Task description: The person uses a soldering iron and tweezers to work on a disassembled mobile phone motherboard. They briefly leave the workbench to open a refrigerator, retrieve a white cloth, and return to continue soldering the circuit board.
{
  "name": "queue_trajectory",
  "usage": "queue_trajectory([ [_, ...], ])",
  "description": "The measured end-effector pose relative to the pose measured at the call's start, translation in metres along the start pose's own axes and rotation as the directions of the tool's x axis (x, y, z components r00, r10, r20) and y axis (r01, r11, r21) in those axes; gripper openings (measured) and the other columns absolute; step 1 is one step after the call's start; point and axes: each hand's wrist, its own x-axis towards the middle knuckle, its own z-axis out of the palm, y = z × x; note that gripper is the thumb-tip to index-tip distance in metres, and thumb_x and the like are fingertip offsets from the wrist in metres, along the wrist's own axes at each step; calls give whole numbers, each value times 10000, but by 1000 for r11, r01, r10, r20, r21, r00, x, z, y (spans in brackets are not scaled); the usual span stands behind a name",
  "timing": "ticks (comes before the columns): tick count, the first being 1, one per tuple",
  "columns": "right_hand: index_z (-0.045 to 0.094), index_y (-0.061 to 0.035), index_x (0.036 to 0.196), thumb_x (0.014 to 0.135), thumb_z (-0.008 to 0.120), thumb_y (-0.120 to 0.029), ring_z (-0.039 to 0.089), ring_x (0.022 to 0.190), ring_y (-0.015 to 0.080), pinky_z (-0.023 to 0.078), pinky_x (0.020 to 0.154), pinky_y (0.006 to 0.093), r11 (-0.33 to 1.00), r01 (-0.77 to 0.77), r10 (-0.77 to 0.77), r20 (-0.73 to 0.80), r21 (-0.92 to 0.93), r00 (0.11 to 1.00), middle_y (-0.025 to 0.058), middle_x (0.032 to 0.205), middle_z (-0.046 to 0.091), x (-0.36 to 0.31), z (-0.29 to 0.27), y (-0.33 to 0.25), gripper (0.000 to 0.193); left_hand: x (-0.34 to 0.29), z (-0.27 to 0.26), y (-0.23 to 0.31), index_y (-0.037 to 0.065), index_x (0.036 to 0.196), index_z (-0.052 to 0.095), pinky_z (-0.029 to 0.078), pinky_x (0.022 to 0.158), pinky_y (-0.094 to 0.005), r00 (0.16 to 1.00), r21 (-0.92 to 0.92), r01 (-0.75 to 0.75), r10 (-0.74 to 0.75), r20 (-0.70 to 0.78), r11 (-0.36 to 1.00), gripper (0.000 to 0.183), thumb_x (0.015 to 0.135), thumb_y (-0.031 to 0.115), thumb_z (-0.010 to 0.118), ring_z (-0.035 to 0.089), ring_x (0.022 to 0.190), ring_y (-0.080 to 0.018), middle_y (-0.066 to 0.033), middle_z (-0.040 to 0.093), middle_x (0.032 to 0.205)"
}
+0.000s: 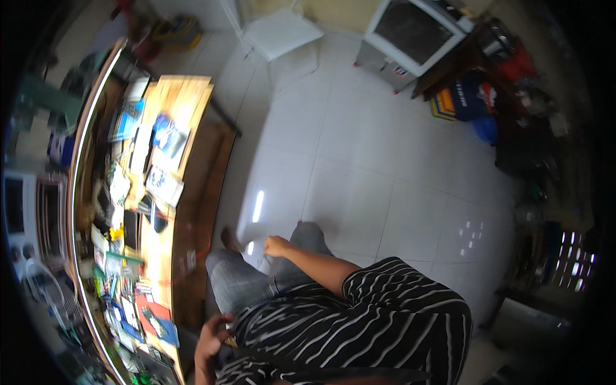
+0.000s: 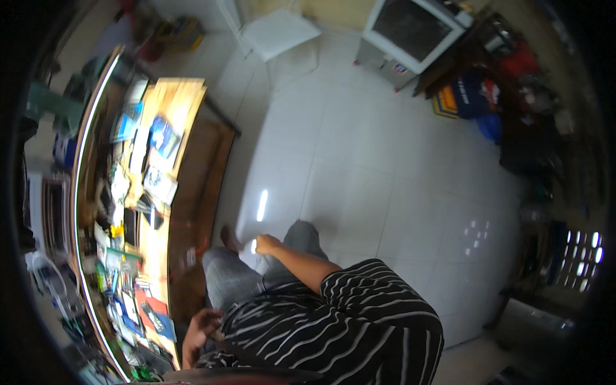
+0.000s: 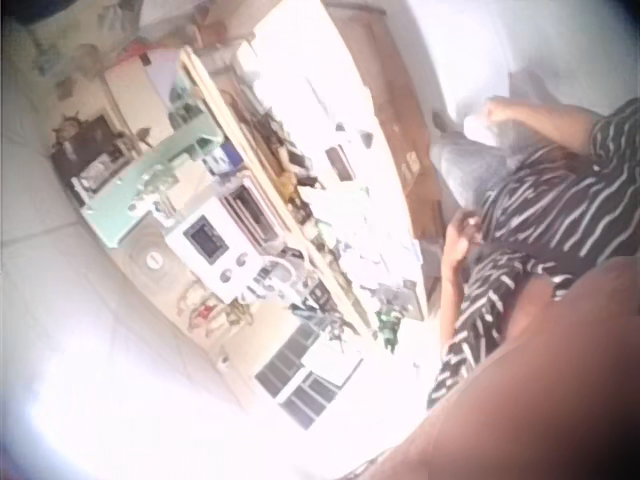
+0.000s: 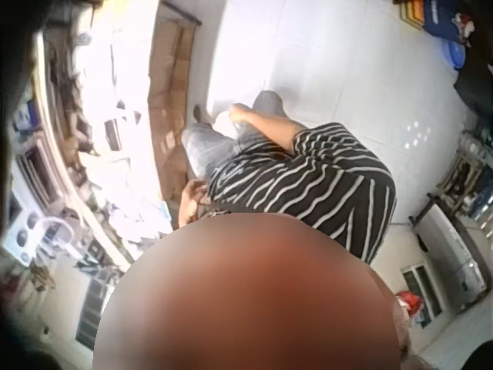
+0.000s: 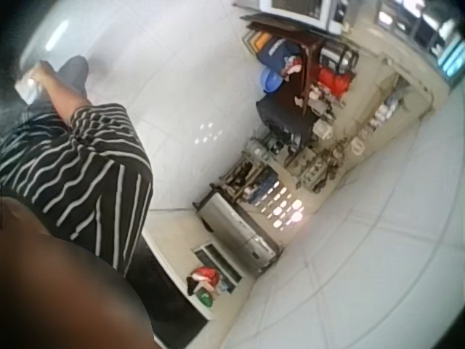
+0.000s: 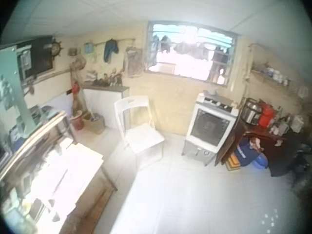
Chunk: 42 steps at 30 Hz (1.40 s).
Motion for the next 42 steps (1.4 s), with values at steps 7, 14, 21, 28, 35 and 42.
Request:
queue_trajectory([
  [7, 718, -89, 1206, 815, 669, -203, 650, 1196, 370, 514, 992, 503, 916, 222, -91, 364, -334, 927, 184, 1236, 702, 69, 190, -24, 410, 41, -66, -100, 39, 1383, 593, 487, 1035, -362, 973, 442, 26, -124, 194, 897, 586, 849, 168, 796, 657, 1190, -268, -145, 708, 1248],
  [14, 537, -183, 1468, 888, 713, -402, 456, 1438, 294, 185, 1206, 638, 668, 507, 37, 704, -545, 709, 112, 1507, 544, 94, 351, -61, 644, 79, -142, -240, 105, 1436, 564, 530, 783, -337, 955, 244, 141, -197, 222, 959, 681, 835, 270, 839, 668, 855, -199, -71, 698, 941],
  [21, 775, -26, 1005, 941, 552, -189, 707, 1031, 414, 563, 896, 484, 712, 485, -138, 576, -508, 806, 212, 1070, 745, 105, 402, -75, 284, 62, -174, -325, 122, 1446, 560, 521, 755, -327, 986, 236, 54, -90, 143, 970, 631, 884, 304, 783, 669, 788, -196, -38, 717, 897],
  [28, 729, -20, 1125, 968, 446, -153, 686, 1083, 414, 549, 931, 505, 652, 439, -127, 482, -618, 867, 214, 1135, 724, 108, 409, -84, 350, 71, -171, -405, 88, 1409, 574, 507, 744, -348, 991, 242, -92, 64, 118, 966, 559, 927, 315, 744, 669, 809, -209, -62, 711, 880],
  [35, 714, -26, 1180, 845, 673, -304, 643, 1200, 407, 515, 1004, 476, 548, 450, -92, 484, -705, 870, 234, 1220, 700, 68, 413, -158, 438, 15, -134, -470, 67, 1346, 637, 509, 701, -314, 928, 82, -354, 361, -91, 932, 485, 949, 323, 746, 653, 770, -134, -74, 730, 851],
  [42, 727, 19, 945, 990, 673, -237, 729, 760, 158, 567, 713, 289, 625, 780, -584, 681, 29, 443, 99, 813, 740, -92, 324, -349, 265, -57, -139, -453, 20, 1070, 715, 494, 669, -251, 423, 270, -584, 571, -703, 766, 200, 917, 142, 754, 610, 728, -68, -28, 683, 798],
])
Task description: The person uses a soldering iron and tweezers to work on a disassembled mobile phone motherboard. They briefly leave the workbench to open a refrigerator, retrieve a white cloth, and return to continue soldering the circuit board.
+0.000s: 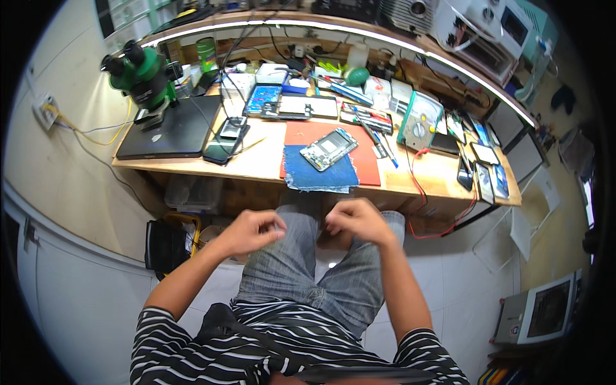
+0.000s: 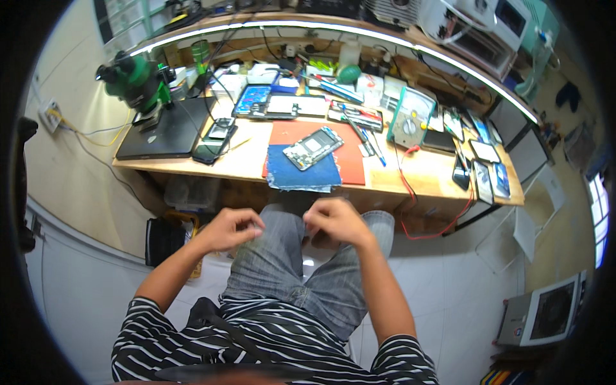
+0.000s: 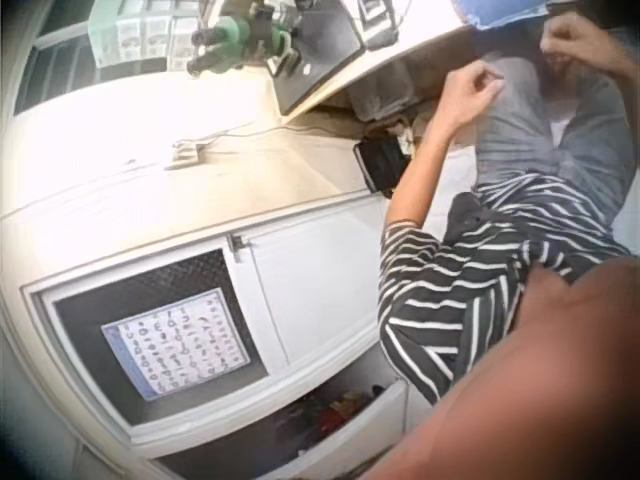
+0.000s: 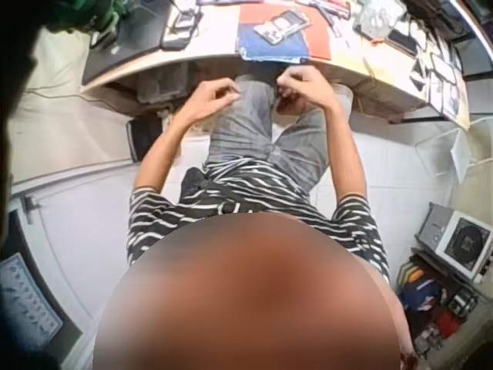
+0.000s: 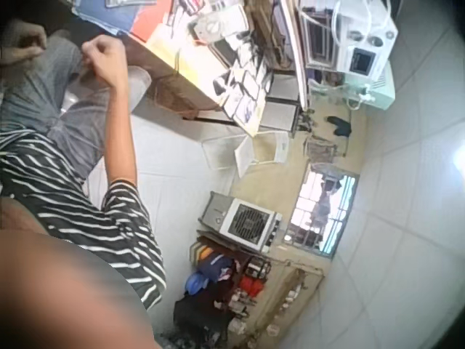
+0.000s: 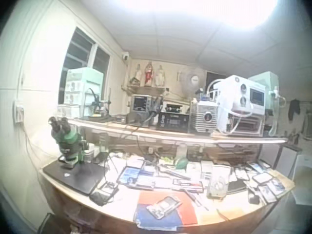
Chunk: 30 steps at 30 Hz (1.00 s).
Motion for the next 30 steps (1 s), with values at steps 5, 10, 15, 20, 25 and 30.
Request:
queue_trajectory([
  [5, 704, 9, 952, 962, 705, -232, 678, 660, 113, 477, 562, 220, 916, 369, -400, -410, -156, 820, 63, 790, 706, 26, -55, -143, 241, 30, -58, 0, 28, 1006, 721, 453, 590, -250, 895, 117, -143, 179, -409, 983, 121, 919, 111, 724, 562, 636, -59, -12, 649, 709],
  [10, 707, -6, 1102, 957, 681, -151, 669, 704, 84, 477, 579, 214, 702, 351, -694, -483, -620, 535, 35, 887, 723, 116, -125, -259, 206, 78, -77, -41, 50, 970, 726, 405, 503, -254, 833, 55, -228, 224, -507, 972, 88, 904, 107, 739, 508, 544, -41, -11, 599, 614],
  [15, 705, 17, 1112, 914, 681, -198, 698, 742, 174, 526, 629, 303, 438, 316, -817, -226, -841, 531, 130, 902, 727, 206, -145, -357, 292, 98, -74, -69, 60, 943, 742, 437, 502, -244, 848, 79, -291, 295, -441, 954, 82, 879, 105, 765, 564, 524, -49, -19, 631, 604],
  [20, 732, 38, 1128, 835, 715, -110, 727, 685, 196, 588, 671, 324, 411, 334, -778, -135, -848, 614, 153, 834, 757, 338, -86, -415, 329, 98, -75, -70, 73, 951, 734, 395, 478, -266, 867, 30, -326, 312, -390, 945, 110, 873, 137, 777, 503, 487, -66, 3, 537, 551],
  [25, 640, 29, 1323, 836, 776, -155, 746, 708, 242, 608, 627, 360, 510, 361, -703, -137, -781, 698, 195, 951, 755, 475, -23, -444, 538, 99, -74, -73, 81, 922, 723, 392, 469, -266, 848, 15, -296, 270, -456, 955, 103, 867, 145, 781, 510, 465, -78, -4, 543, 539],
  [30, 674, 21, 1233, 909, 761, -301, 740, 667, 260, 604, 556, 393, 677, 353, -577, -168, -646, 799, 204, 967, 750, 567, 8, -453, 465, 95, -79, -75, 74, 897, 679, 446, 482, -314, 772, 153, -374, 398, -496, 915, 176, 858, 204, 791, 572, 487, -180, -48, 558, 578],
])
